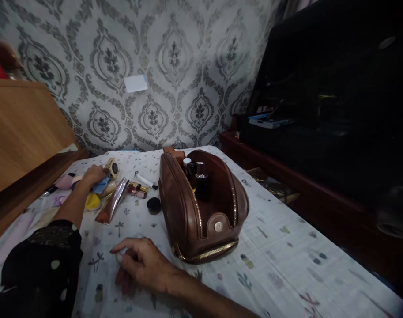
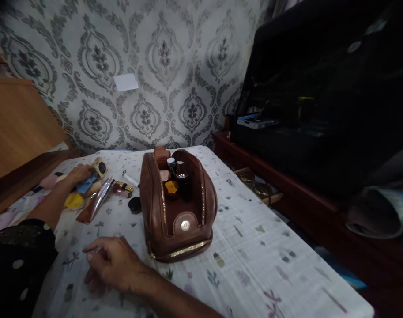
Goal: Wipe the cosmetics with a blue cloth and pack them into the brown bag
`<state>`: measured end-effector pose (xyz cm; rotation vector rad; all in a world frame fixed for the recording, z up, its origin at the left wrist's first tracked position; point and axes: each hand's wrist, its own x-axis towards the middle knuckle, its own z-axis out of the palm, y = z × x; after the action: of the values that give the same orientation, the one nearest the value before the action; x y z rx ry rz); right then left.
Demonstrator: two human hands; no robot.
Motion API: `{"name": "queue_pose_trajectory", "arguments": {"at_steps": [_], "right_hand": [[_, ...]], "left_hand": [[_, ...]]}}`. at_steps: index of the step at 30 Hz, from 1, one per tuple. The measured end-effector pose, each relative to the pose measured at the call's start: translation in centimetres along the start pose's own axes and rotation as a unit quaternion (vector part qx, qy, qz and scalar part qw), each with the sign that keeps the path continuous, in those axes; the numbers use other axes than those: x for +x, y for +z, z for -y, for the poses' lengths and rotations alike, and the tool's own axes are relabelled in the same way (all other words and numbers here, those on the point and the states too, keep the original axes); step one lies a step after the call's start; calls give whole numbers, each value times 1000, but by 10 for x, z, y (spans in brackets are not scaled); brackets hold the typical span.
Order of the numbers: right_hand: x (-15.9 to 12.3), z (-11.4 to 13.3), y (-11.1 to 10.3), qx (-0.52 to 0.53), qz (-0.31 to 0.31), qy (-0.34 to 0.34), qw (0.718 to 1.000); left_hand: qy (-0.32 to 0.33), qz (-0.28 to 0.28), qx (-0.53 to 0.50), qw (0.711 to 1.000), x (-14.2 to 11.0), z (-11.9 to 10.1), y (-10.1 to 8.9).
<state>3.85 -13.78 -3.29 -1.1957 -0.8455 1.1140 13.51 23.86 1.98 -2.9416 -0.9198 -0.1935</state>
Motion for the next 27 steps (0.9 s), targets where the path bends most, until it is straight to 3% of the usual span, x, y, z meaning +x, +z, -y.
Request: {"name": "queue_pose_trajectory", "arguments": {"at_steps": [3, 10, 18, 27], "right_hand": [[2, -2, 0, 4, 3, 0, 1000], [4, -1, -1, -16, 2, -4, 1000], [5, 0, -2, -36, 0, -12, 999], [4, 1, -2, -47, 1, -27, 999]], "left_hand": [[-34, -8, 25, 999, -10, -4, -2], [-35, -29, 32, 998, -29, -10, -13], [53, -54, 24, 997, -70, -5, -32], [110, -174, 71, 976, -134, -11, -43]]}}
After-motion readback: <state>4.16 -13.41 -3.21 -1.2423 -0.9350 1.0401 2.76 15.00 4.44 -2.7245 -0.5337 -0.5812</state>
